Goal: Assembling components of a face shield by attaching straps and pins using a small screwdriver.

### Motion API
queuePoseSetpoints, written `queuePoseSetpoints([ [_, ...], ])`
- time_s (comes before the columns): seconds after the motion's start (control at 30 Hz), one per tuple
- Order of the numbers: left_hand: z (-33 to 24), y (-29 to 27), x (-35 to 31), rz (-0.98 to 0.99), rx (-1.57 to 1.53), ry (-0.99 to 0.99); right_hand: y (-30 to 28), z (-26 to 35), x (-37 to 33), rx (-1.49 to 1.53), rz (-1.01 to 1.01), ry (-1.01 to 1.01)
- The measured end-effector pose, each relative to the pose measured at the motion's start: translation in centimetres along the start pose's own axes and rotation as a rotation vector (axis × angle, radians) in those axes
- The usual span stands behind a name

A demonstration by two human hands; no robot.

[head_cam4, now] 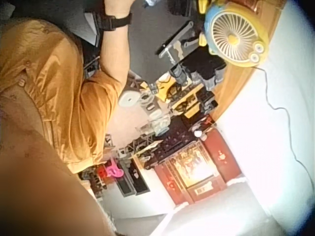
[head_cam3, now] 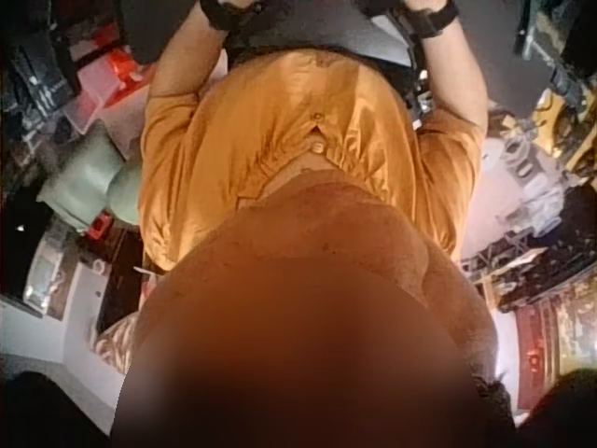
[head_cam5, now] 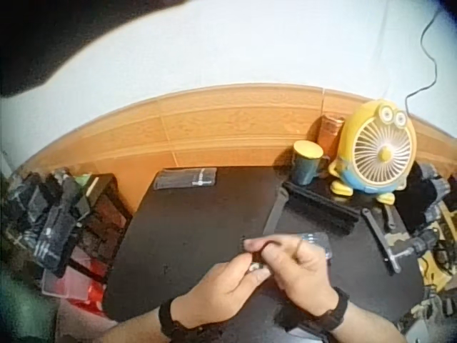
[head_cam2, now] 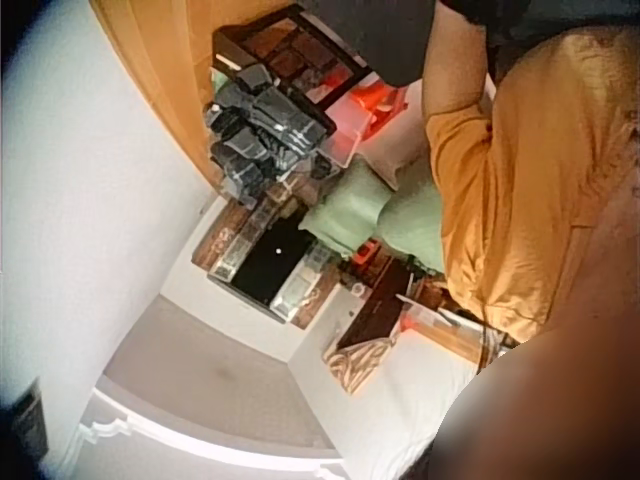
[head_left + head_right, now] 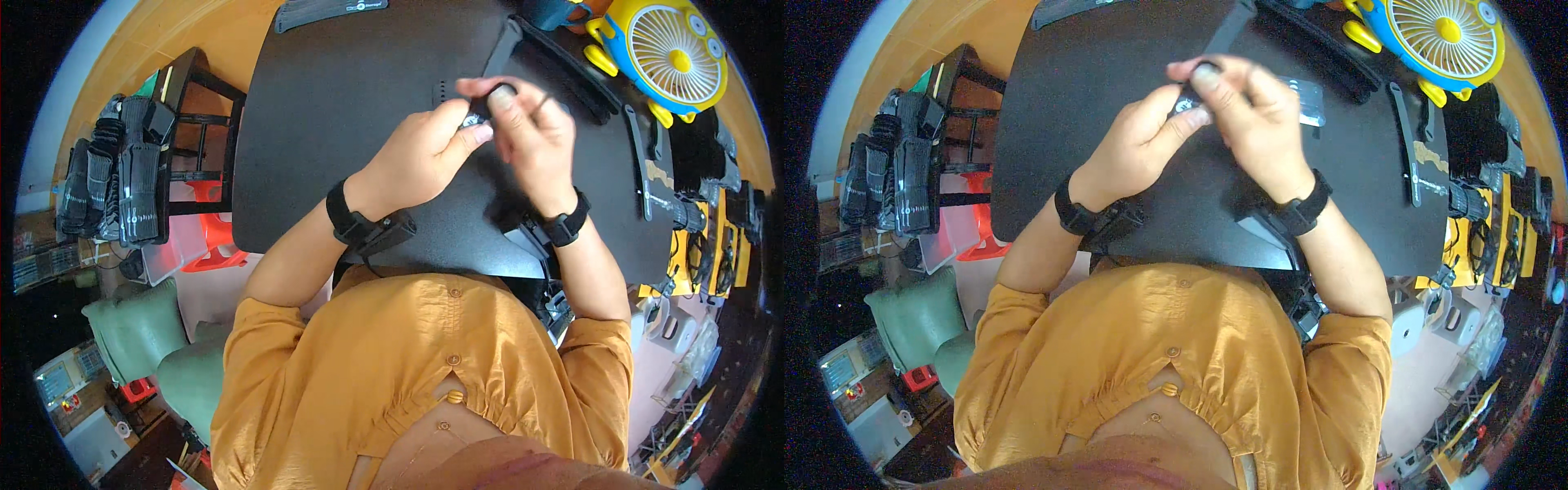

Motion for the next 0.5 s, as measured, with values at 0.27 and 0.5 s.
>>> queuePoseSetpoints([
  [0.27,1.6,2.0,0.4,0.264,-0.104,-0.120,-7.6,-1.8,0.1,0.430,-0.360,0.137],
  [0.5,3.5,1.7,0.7,0.139,-0.921,-0.261,2.6,-0.9,-1.5,0.474,0.203,0.452],
])
Point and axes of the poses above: each hand's wrist, its own x-axis towards the middle knuckle, its own y-axis out of the palm, z = x × y, the point moved 7 cm from there along x, towards the middle knuckle, and after that the axes turned 7 degrees about z, right-handed, at the moved point
